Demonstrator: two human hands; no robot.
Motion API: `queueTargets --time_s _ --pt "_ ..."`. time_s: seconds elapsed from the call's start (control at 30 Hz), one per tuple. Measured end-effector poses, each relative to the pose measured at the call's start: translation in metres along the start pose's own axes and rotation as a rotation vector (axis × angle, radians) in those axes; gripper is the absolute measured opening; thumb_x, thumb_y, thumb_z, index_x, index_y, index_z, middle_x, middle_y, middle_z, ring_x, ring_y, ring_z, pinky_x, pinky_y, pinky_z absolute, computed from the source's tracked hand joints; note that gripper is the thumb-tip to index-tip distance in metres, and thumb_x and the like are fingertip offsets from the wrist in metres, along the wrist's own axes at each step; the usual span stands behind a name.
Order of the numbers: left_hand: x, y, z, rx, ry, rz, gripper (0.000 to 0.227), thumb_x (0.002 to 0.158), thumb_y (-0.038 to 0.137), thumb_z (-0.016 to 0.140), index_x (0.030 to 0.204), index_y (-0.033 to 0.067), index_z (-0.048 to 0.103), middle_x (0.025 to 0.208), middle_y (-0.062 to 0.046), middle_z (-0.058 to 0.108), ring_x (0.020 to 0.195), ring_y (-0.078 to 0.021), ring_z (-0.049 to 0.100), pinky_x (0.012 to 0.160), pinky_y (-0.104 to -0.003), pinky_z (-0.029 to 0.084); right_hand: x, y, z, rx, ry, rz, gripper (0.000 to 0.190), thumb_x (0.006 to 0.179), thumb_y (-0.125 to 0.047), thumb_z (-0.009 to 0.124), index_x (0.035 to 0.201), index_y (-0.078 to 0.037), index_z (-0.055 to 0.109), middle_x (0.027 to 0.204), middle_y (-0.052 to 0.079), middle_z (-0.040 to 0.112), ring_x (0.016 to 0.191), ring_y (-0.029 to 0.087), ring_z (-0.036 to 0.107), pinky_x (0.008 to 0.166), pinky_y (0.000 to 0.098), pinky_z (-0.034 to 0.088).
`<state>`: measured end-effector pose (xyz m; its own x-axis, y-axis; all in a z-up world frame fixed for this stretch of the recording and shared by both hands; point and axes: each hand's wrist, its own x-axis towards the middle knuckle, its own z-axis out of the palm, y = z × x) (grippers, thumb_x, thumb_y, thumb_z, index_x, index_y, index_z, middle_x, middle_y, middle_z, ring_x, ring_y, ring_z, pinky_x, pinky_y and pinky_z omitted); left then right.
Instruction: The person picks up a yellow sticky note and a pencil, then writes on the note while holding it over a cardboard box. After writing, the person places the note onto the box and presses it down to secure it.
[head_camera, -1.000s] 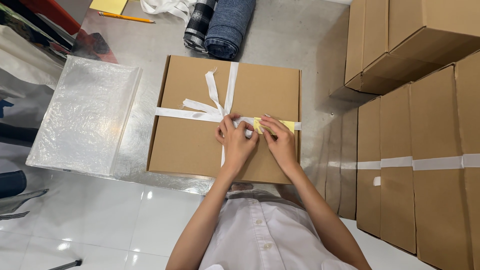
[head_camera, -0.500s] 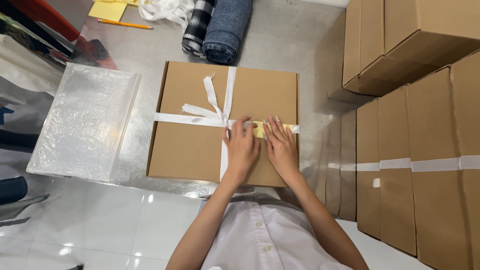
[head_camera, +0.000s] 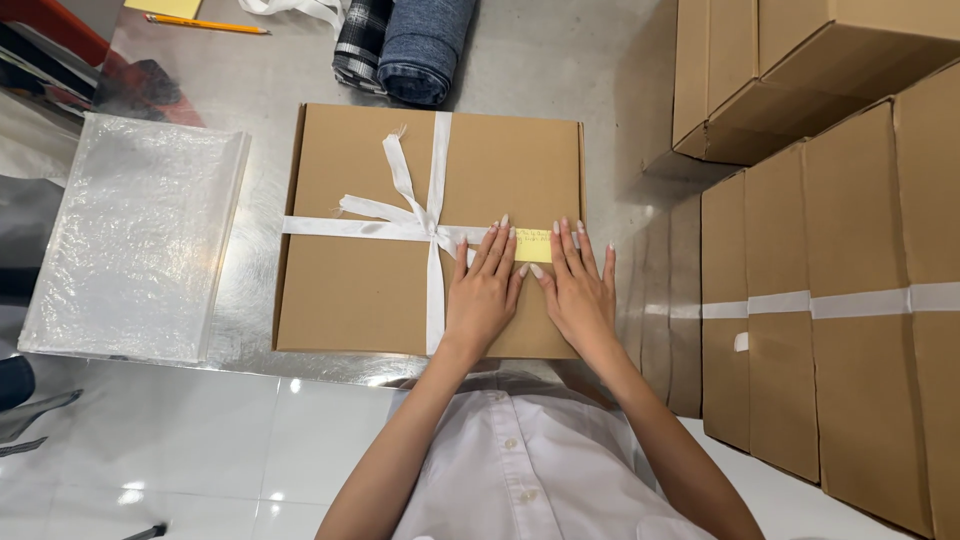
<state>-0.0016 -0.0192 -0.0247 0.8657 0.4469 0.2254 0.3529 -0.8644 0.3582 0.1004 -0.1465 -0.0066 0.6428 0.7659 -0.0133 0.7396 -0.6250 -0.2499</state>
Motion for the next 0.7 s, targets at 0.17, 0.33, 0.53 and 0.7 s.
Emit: queueTargets --time_s 0.17,0.33,0.53,0.7 --pt "-0.001 -0.001 -0.003 0.024 -0.02 0.012 0.052 0.107 0.045 0.041 0.151 0.0177 0.049 0.164 -0.002 0.038 0.151 -0.0173 0.032 0.125 -0.05 0.015 -0.001 0.004 0.005 -0.026 0.018 -0.013 0.064 0.108 -0.05 0.032 0.161 -0.014 0.028 0.171 0.003 0.018 0.156 0.027 0.014 0.121 0.0621 0.006" --pt "-0.003 -0.001 -0.008 0.017 -0.14 0.007 0.053 0.108 0.054 0.03 0.154 0.0325 0.042 0.168 -0.001 0.027 0.155 -0.0179 0.024 0.125 -0.052 0.009 0.004 0.007 0.013 0.066 0.109 -0.019 0.049 0.108 -0.032 0.043 0.152 -0.01 0.046 0.168 0.007 0.03 0.155 0.03 0.021 0.12 0.0632 0.01" --pt "-0.006 -0.01 0.014 0.023 -0.106 0.043 0.056 0.102 0.042 0.039 0.155 0.0255 0.043 0.17 -0.001 0.024 0.156 -0.0166 0.021 0.126 -0.053 0.008 0.009 -0.033 0.017 0.174 0.017 -0.205 0.056 0.11 -0.037 0.035 0.159 -0.01 0.033 0.169 0.009 0.022 0.153 0.032 0.026 0.121 0.0584 0.016" --pt "-0.003 -0.005 -0.007 0.019 -0.147 0.032 0.056 0.105 0.039 0.035 0.16 0.0284 0.03 0.17 -0.001 0.021 0.156 -0.0171 0.021 0.125 -0.052 0.01 -0.001 -0.018 0.012 0.112 -0.01 -0.02 0.067 0.109 -0.048 0.029 0.161 -0.008 0.023 0.168 0.017 0.021 0.154 0.035 0.021 0.12 0.0622 0.01"
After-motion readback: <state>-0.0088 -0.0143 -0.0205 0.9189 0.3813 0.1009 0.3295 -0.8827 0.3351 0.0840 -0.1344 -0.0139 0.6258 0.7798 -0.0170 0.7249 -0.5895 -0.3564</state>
